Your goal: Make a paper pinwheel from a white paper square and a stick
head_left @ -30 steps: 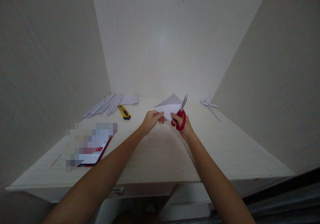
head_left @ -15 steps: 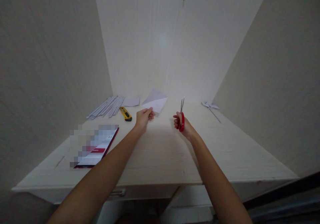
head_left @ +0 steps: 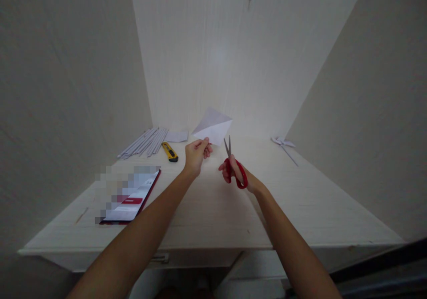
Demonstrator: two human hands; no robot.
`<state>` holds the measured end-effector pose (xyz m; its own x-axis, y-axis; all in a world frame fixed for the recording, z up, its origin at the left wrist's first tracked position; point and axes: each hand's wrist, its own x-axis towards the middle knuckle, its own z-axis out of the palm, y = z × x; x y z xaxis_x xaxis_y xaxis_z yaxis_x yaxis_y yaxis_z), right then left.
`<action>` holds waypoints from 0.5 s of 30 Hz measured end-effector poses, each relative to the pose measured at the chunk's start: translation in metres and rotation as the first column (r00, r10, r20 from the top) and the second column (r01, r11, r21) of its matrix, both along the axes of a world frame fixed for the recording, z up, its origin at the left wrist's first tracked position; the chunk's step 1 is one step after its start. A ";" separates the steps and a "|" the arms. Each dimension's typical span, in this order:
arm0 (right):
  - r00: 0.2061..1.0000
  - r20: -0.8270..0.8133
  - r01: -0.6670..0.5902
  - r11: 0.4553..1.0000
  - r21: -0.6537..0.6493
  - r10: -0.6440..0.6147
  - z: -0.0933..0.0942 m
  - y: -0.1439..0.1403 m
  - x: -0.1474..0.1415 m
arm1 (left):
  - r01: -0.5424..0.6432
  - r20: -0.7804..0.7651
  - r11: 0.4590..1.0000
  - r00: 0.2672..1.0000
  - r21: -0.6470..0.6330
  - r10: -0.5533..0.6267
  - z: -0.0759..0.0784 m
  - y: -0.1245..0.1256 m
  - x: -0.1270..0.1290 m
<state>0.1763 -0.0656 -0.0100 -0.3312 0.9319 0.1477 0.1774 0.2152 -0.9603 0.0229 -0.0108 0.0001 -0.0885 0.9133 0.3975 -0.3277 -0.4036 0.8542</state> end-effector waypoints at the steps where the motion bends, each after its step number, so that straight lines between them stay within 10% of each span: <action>1: 0.999 0.004 -0.043 0.999 -0.031 0.043 0.000 -0.002 -0.002 | 0.010 -0.007 1.000 1.000 0.002 -0.010 0.000 0.000 0.000; 15: 0.989 -0.070 -0.135 0.986 -0.097 0.128 -0.014 0.006 -0.009 | -0.077 -0.190 0.992 0.977 0.098 0.094 -0.004 -0.002 0.003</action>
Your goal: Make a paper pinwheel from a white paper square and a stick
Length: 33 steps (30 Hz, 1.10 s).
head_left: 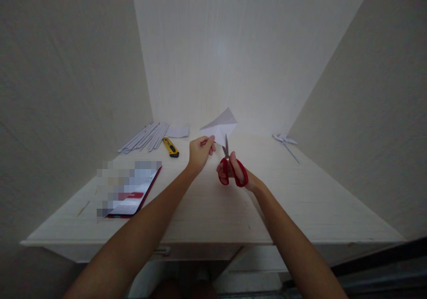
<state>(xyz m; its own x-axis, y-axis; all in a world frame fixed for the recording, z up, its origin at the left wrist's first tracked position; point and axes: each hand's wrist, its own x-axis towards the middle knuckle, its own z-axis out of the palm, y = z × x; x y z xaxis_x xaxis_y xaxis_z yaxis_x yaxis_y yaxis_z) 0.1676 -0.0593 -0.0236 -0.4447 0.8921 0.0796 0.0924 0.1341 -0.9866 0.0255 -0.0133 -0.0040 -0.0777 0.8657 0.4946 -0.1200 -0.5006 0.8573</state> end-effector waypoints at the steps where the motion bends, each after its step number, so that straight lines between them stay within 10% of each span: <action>1: 1.000 0.001 -0.003 1.000 -0.002 0.003 0.000 0.000 0.000 | -0.001 -0.007 1.000 1.000 0.007 0.001 -0.001 0.000 0.000; 33: 0.997 0.063 -0.039 0.999 0.033 0.037 0.007 -0.004 0.003 | 0.048 -0.016 0.998 0.999 -0.030 -0.049 0.001 0.000 0.000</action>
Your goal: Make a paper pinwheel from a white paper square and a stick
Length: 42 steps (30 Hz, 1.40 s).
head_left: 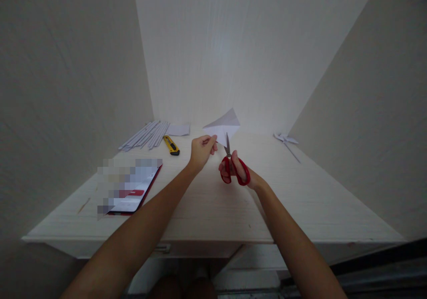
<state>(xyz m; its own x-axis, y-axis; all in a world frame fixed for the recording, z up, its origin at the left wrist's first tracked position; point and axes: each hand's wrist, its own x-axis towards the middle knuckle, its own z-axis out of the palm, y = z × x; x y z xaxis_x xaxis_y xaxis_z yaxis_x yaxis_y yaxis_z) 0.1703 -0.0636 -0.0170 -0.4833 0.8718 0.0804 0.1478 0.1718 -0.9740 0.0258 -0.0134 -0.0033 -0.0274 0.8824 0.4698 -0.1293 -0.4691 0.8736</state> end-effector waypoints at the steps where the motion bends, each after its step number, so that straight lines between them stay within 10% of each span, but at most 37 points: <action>1: 1.000 0.004 -0.003 1.000 0.001 0.003 0.000 0.000 0.000 | 0.000 -0.005 1.000 1.000 0.002 0.000 0.000 0.000 0.000; 42: 0.994 -0.086 0.055 0.992 -0.116 -0.066 -0.006 0.005 -0.001 | -0.018 -0.079 0.999 0.997 0.034 0.021 0.001 -0.001 -0.002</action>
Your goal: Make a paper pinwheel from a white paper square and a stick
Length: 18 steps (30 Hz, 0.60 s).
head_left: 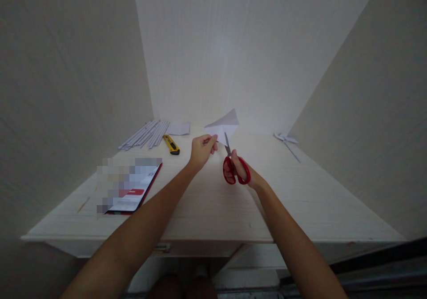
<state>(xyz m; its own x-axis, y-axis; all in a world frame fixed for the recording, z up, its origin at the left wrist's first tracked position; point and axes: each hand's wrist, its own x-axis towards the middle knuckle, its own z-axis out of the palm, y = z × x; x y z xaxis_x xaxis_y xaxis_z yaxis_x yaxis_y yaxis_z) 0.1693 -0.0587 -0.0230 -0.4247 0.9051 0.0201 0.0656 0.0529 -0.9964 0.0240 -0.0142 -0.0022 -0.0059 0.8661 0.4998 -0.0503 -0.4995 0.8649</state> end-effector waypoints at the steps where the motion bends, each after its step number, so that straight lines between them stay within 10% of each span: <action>1: 1.000 0.002 0.002 1.000 0.001 -0.002 0.001 -0.001 0.000 | 0.000 0.000 1.000 1.000 -0.001 0.000 0.000 0.000 0.000; 18: 0.999 0.003 0.037 0.999 -0.023 -0.037 0.000 0.000 -0.001 | 0.010 -0.002 1.000 1.000 0.010 -0.010 -0.001 0.001 0.001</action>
<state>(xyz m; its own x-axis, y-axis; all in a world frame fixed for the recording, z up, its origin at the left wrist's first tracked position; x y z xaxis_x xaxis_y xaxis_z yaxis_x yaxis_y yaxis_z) 0.1681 -0.0585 -0.0234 -0.3906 0.9206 -0.0025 0.0698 0.0269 -0.9972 0.0252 -0.0136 -0.0037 0.0039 0.8611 0.5085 -0.0540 -0.5075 0.8599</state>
